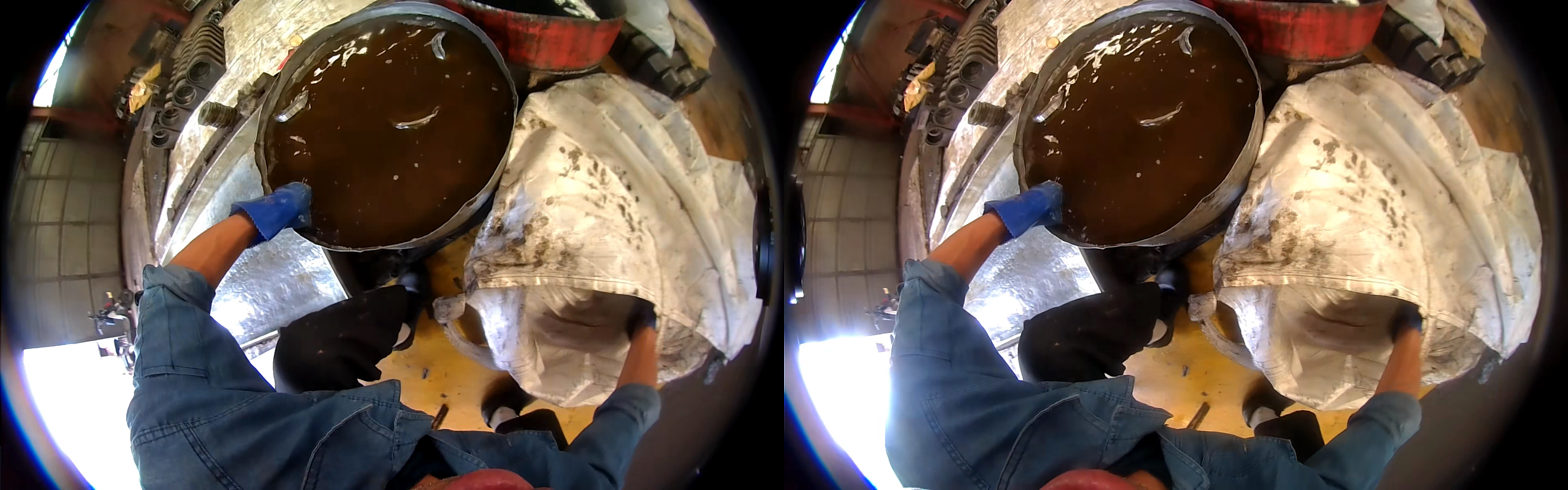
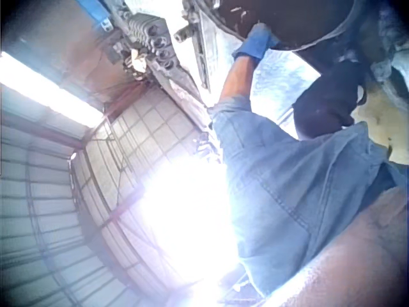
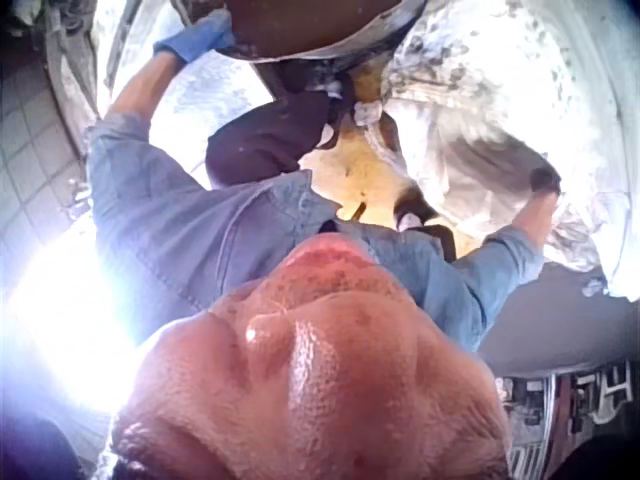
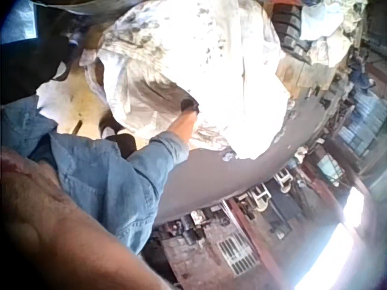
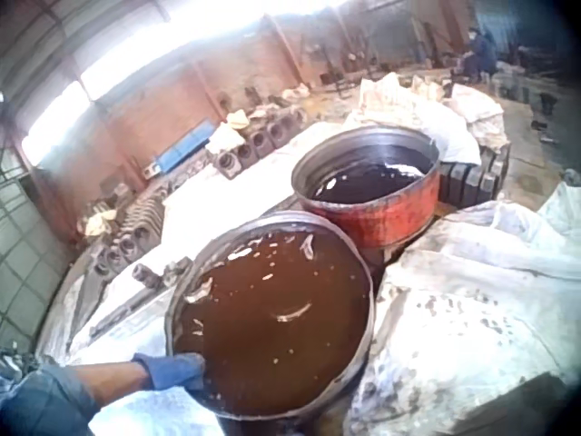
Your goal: The person retrieves metal parts from a white sack and places them into a large metal basin filled with dark liquid. They scrub the parts by hand and use a red plastic scoop to pour liquid over them, ensuring they are fully coated. The person handles the parts one by one, moving them between the sack and the basin.
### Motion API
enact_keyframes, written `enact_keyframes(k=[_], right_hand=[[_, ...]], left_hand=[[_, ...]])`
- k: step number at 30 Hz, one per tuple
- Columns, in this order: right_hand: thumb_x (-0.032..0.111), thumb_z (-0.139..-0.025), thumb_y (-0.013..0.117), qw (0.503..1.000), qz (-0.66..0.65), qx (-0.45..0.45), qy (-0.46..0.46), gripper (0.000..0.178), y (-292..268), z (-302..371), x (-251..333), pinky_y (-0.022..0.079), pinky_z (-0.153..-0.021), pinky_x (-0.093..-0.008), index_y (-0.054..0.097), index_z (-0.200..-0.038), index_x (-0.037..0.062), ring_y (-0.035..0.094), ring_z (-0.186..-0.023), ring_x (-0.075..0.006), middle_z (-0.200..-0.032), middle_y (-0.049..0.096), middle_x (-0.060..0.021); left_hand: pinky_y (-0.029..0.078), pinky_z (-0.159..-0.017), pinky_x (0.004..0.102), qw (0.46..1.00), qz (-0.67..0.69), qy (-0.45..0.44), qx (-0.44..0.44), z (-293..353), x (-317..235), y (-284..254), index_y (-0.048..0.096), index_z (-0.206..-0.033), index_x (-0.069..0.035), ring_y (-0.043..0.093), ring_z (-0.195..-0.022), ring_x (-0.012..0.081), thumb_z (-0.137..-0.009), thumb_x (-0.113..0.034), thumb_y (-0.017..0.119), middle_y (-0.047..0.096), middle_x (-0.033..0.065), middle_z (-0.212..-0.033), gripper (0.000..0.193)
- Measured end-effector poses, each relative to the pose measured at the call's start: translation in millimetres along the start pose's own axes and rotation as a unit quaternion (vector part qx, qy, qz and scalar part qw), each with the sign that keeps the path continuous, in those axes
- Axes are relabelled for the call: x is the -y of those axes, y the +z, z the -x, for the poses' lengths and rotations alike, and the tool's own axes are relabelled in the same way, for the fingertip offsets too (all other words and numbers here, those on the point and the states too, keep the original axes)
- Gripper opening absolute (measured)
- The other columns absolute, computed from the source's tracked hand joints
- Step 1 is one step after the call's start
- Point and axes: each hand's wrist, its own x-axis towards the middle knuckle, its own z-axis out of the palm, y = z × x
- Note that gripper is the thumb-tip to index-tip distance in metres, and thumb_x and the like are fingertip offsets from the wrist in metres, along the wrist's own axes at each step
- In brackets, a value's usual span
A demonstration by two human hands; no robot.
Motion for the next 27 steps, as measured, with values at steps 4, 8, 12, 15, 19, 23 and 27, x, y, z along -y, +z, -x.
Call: enact_keyframes(k=[4, 8, 12, 15, 19, 23, 27], right_hand=[[0.043, -0.095, 0.065, 0.987, -0.105, 0.053, -0.112, 0.051, -68.4, 67.7, 26.6, 0.052, -0.092, -0.0406, 0.063, -0.135, 0.0109, 0.069, -0.106, -0.0293, -0.114, 0.072, -0.019], [0.043, -0.095, 0.067, 0.936, -0.186, 0.173, -0.246, 0.052, -153.5, 155.4, 69.8, 0.054, -0.09, -0.0402, 0.064, -0.136, 0.0107, 0.071, -0.102, -0.029, -0.11, 0.074, -0.0197], [0.044, -0.095, 0.069, 0.865, -0.168, 0.272, -0.386, 0.053, -240.1, 226.7, 135.8, 0.056, -0.087, -0.0399, 0.064, -0.136, 0.0106, 0.073, -0.097, -0.0287, -0.107, 0.075, -0.0203], [0.045, -0.089, 0.077, 0.871, -0.07, 0.309, -0.374, 0.059, -306.2, 246.5, 219.5, 0.057, -0.09, -0.0364, 0.065, -0.13, 0.0037, 0.074, -0.101, -0.0246, -0.105, 0.076, -0.0196], [0.032, -0.088, 0.083, 0.83, -0.308, 0.386, -0.257, 0.059, -369.8, 257.6, 326.2, 0.057, -0.095, -0.0359, 0.061, -0.129, -0.0047, 0.07, -0.108, -0.0209, -0.116, 0.073, -0.0148], [0.026, -0.087, 0.085, 0.839, -0.202, 0.291, -0.414, 0.055, -371.3, 186.4, 444.8, 0.055, -0.096, -0.0349, 0.062, -0.13, 0.0004, 0.069, -0.104, -0.0177, -0.118, 0.072, -0.0122], [0.032, -0.083, 0.083, 0.877, -0.069, 0.186, -0.438, 0.048, -379.8, 156.3, 572.6, 0.056, -0.087, -0.0375, 0.066, -0.118, 0.0041, 0.07, -0.095, -0.0215, -0.106, 0.073, -0.0131]], left_hand=[[0.056, -0.091, 0.0474, 0.995, 0.056, -0.025, -0.08, 53.3, -26.2, -56.6, 0.07, -0.115, -0.007, 0.069, -0.105, 0.0391, -0.08, -0.031, 0.076, 0.072, 0.0219, -0.108, 0.043], [0.055, -0.092, 0.0483, 0.969, 0.158, 0.06, -0.179, 47.8, -1.8, -26.4, 0.066, -0.124, -0.007, 0.069, -0.107, 0.0396, -0.083, -0.031, 0.074, 0.073, 0.0195, -0.112, 0.048], [0.055, -0.092, 0.0476, 0.955, 0.194, 0.08, -0.208, 54.6, -7.9, -40.7, 0.068, -0.122, -0.008, 0.068, -0.108, 0.0393, -0.083, -0.027, 0.072, 0.073, 0.0184, -0.112, 0.044], [0.055, -0.092, 0.0473, 0.936, 0.23, 0.047, -0.263, 48.1, -5.7, -23.2, 0.069, -0.122, -0.01, 0.068, -0.107, 0.0395, -0.083, -0.024, 0.071, 0.072, 0.0184, -0.112, 0.041], [0.055, -0.1, 0.0426, 0.935, 0.266, -0.026, -0.233, 63.1, -18.8, -39.2, 0.067, -0.131, -0.02, 0.067, -0.117, 0.0343, -0.085, -0.02, 0.07, 0.071, 0.0101, -0.126, 0.046], [0.052, -0.103, 0.0433, 0.93, 0.288, -0.012, -0.227, 65.8, -5.7, -32.4, 0.069, -0.129, -0.016, 0.066, -0.118, 0.0342, -0.084, -0.024, 0.072, 0.07, 0.0152, -0.125, 0.046], [0.053, -0.097, 0.0448, 0.904, 0.316, 0.018, -0.288, 59.0, -8.6, -31.1, 0.071, -0.122, -0.015, 0.068, -0.113, 0.0346, -0.084, -0.023, 0.073, 0.073, 0.0153, -0.117, 0.039]])
